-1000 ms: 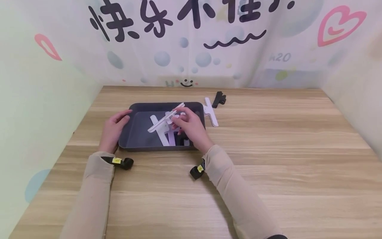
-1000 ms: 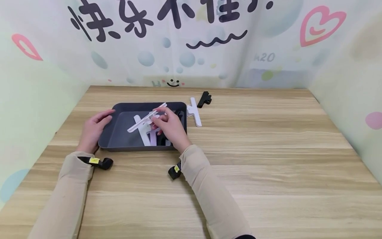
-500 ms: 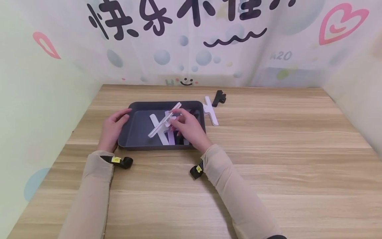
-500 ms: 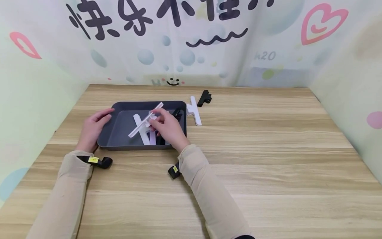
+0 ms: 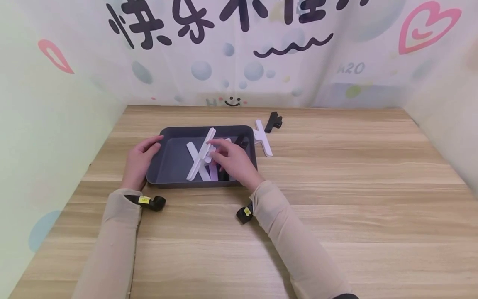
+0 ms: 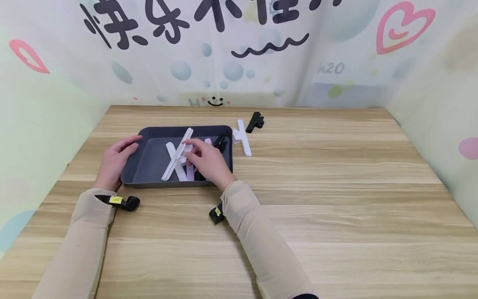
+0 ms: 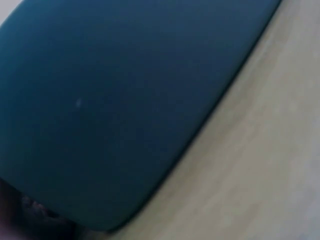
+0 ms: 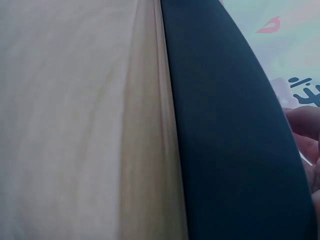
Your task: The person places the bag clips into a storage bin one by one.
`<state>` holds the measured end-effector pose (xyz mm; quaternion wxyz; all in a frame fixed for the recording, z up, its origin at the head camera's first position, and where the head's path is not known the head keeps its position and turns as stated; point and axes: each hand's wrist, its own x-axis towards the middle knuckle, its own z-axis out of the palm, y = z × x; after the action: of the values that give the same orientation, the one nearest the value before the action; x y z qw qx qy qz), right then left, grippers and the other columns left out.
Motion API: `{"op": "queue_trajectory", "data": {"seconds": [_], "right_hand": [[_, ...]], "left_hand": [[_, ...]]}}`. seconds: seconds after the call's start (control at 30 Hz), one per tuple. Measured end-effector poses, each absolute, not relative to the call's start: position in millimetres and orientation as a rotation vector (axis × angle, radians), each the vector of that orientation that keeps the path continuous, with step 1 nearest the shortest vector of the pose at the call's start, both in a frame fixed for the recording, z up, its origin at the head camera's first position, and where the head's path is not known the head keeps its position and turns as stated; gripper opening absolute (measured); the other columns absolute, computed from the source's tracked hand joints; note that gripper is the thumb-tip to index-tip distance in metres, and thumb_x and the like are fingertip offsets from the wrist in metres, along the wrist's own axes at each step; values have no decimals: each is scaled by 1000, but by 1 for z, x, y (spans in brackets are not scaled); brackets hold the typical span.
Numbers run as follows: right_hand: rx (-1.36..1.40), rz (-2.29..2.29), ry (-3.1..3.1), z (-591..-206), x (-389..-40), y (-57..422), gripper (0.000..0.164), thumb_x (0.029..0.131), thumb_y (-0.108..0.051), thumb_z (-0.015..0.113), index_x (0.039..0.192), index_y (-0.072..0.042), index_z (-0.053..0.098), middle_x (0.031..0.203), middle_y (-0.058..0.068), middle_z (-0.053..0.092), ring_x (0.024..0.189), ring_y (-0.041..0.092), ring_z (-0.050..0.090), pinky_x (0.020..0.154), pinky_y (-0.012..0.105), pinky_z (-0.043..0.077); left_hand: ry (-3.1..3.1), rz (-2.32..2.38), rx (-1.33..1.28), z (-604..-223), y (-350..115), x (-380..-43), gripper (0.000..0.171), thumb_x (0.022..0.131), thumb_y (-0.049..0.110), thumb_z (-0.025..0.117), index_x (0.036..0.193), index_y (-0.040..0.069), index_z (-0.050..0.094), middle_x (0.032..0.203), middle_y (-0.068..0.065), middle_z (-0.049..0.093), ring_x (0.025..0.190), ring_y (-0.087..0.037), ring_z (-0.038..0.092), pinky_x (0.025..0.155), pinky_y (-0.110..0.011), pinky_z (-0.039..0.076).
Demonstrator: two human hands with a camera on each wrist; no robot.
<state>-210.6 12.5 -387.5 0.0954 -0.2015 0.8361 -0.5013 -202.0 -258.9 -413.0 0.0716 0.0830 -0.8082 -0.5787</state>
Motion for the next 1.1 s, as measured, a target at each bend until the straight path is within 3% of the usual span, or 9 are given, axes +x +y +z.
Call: {"op": "queue_trajectory", "data": {"seconds": [0.23,0.53,1.1], "right_hand": [[-641,-1445,2508,-385,-209,12,33,92,-23,55,126,-24,53,89,0,64,70,15,59,60,26,50],[-631,-1501,2462,-386,-209,13,32,93,-21,54,125,-19,54,92,-1,66,76,14,61,61,26,51],[-640,-1610,2379,-384,-213,19,28,94,-21,53,121,-22,55,90,-2,66,78,17,62,61,29,52]], "left_hand": [[-2439,-1735,245,-412,-257,-202,38,94,33,51,128,18,55,139,1,47,125,-10,40,104,-35,33],[-2442,-1717,254,-411,-256,-203,37,94,32,52,128,18,56,138,0,48,125,-10,41,103,-34,33],[-2431,-1747,284,-413,-257,-202,38,94,33,51,129,20,55,139,2,46,127,-12,39,105,-34,31]]}}
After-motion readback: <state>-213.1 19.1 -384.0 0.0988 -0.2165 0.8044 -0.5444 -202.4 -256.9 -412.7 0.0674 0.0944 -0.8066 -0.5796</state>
